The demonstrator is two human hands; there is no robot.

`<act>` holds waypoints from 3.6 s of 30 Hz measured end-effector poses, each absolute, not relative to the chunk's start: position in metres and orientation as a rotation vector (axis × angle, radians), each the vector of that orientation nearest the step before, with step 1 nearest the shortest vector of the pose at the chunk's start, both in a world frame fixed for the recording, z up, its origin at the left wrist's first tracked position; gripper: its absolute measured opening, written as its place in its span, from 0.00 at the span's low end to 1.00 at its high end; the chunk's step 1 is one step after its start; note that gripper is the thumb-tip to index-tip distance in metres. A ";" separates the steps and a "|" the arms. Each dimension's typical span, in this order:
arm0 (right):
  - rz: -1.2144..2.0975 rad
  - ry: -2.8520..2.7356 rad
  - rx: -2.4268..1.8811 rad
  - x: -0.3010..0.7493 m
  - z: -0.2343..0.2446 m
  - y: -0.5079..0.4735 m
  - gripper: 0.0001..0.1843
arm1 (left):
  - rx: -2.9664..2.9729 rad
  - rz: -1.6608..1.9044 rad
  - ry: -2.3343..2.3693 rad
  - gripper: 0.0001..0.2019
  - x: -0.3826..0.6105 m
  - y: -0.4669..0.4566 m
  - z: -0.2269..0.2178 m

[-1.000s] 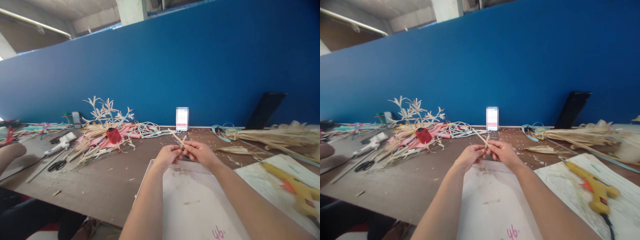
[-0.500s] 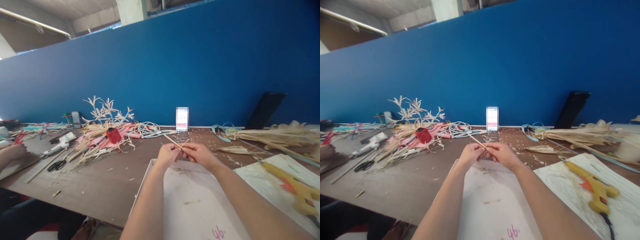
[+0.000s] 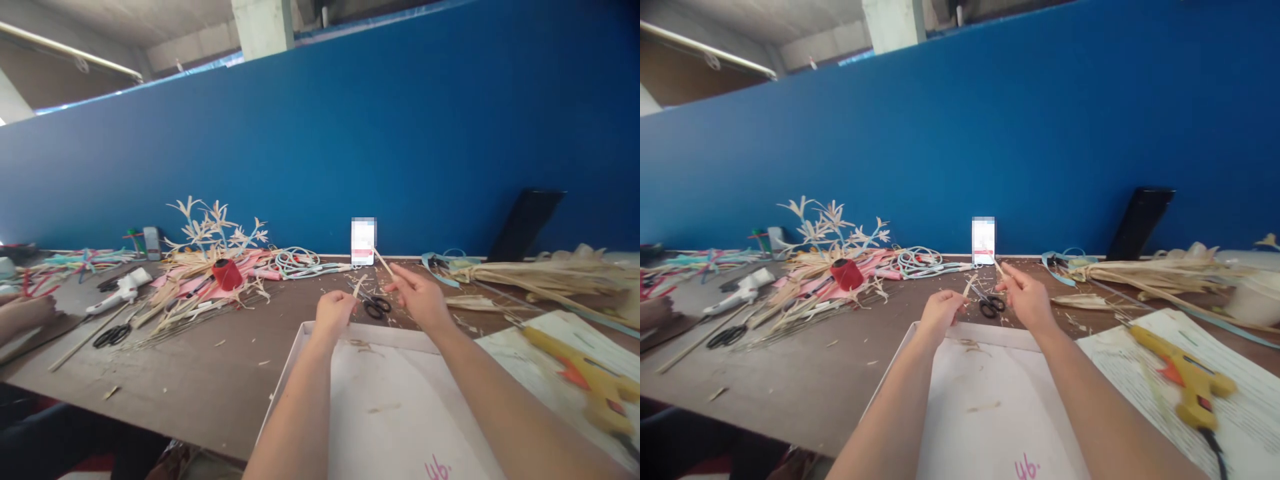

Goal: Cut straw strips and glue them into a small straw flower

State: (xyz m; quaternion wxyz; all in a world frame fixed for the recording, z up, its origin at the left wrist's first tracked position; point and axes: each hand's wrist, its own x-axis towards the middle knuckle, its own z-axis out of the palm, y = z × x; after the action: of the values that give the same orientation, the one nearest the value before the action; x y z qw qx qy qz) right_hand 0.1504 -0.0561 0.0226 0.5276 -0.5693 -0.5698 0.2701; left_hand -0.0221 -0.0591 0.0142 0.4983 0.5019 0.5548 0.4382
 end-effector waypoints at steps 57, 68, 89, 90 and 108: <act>1.362 -1.559 -1.085 0.128 0.015 -0.064 0.29 | 1.440 1.119 1.338 0.07 -0.024 -0.054 0.007; 0.933 -1.435 -1.311 0.139 0.005 -0.048 0.21 | 1.552 1.071 1.429 0.08 -0.024 -0.063 0.018; 0.839 -1.232 -1.335 0.157 -0.011 -0.038 0.24 | 2.099 0.158 1.454 0.06 -0.034 -0.111 0.050; 0.842 -1.239 -1.337 0.157 -0.011 -0.038 0.23 | 2.121 0.129 1.459 0.07 -0.032 -0.113 0.050; 1.036 -1.254 -1.185 0.154 0.005 -0.048 0.26 | 1.926 0.550 1.327 0.05 -0.036 -0.094 0.044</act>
State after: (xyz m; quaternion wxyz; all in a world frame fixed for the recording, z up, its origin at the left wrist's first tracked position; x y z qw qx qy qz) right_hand 0.1536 -0.0481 0.0045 0.5352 -0.4974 -0.5264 0.4347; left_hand -0.0363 -0.0944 0.0439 0.3612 0.7475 0.5151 0.2133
